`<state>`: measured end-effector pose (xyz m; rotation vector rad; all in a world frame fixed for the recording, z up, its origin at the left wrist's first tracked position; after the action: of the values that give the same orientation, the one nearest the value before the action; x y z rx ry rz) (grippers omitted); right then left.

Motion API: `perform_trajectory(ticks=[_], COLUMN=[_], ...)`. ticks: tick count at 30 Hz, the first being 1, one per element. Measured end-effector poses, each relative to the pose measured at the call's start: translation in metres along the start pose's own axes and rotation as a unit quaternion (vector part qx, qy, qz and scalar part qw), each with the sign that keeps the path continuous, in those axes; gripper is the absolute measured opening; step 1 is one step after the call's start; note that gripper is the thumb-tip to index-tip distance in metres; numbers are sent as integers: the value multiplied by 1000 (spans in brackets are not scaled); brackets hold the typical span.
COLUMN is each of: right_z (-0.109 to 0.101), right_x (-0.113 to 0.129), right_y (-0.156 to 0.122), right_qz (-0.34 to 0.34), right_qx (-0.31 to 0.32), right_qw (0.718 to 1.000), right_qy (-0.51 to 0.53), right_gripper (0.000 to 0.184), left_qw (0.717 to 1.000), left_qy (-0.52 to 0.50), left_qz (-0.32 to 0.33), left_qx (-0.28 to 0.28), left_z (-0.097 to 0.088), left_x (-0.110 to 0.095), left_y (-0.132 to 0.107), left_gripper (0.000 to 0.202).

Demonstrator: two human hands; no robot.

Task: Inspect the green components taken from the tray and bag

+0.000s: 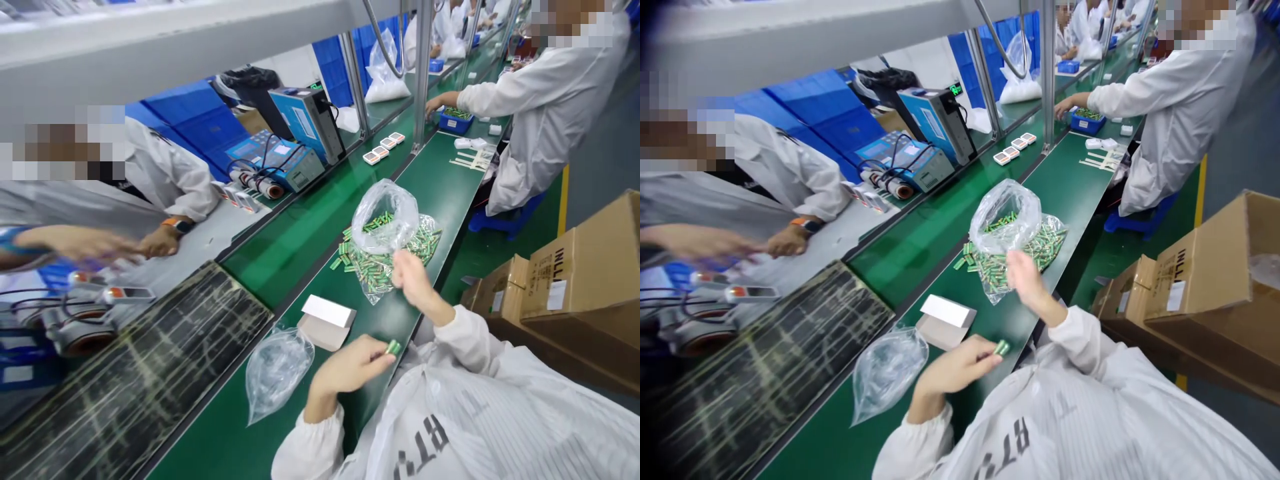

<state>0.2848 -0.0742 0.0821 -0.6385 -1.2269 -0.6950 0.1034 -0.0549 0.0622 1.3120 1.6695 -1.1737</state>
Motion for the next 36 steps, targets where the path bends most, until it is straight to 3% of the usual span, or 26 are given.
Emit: perform_trajectory(ticks=[1, 3, 6, 8, 10, 14, 16, 30, 36], right_z=[-8, -14, 2, 17, 27, 23, 22, 25, 24], right_x=[8, 23, 24, 12, -1, -12, -12, -13, -10], right_y=[10, 19, 3, -18, -32, -34, -33, -36, -36], right_qz=[0, -15, -31, -52, -72, -102, -117, -122, -118], right_qx=[-22, -1, 128, 214, 244, 150, 128, 133, 123], right_qw=[999, 996, 991, 971, 957, 972, 968, 955, 954], right_qy=[50, 91, -2, -94, -138, -152, -180, -235, -246], right_gripper=[49, 52, 45, 39, 38, 37, 39, 37, 37], left_qw=[1000, 999, 996, 994, 990, 968, 959, 956, 948], left_qy=[-8, -28, -36, -32, -31, -22, -13, 39, 119], left_qz=[2, -13, -17, -16, -18, 11, 30, 76, 108], left_qx=[6, -40, -84, -101, -137, -250, -281, -281, -273], left_z=[4, 1, -11, -19, -28, -42, -45, -45, -40], left_x=[0, 2, -1, -5, -8, -13, -13, -14, -11], left_y=[0, 4, 12, 18, 23, 26, 24, 19, 22], left_gripper=[55, 56, 57, 56, 55, 47, 46, 37, 38])
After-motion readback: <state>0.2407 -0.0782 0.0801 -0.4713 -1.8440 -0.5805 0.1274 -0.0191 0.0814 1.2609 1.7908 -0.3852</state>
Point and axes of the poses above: each hand's wrist, its own y-axis towards the middle knuckle, its own z-axis out of the palm, x = y × z, the point moved 7 cm from there along y, towards the middle knuckle, and after that the axes turned 9 degrees about -x, right-handed, at the moved point
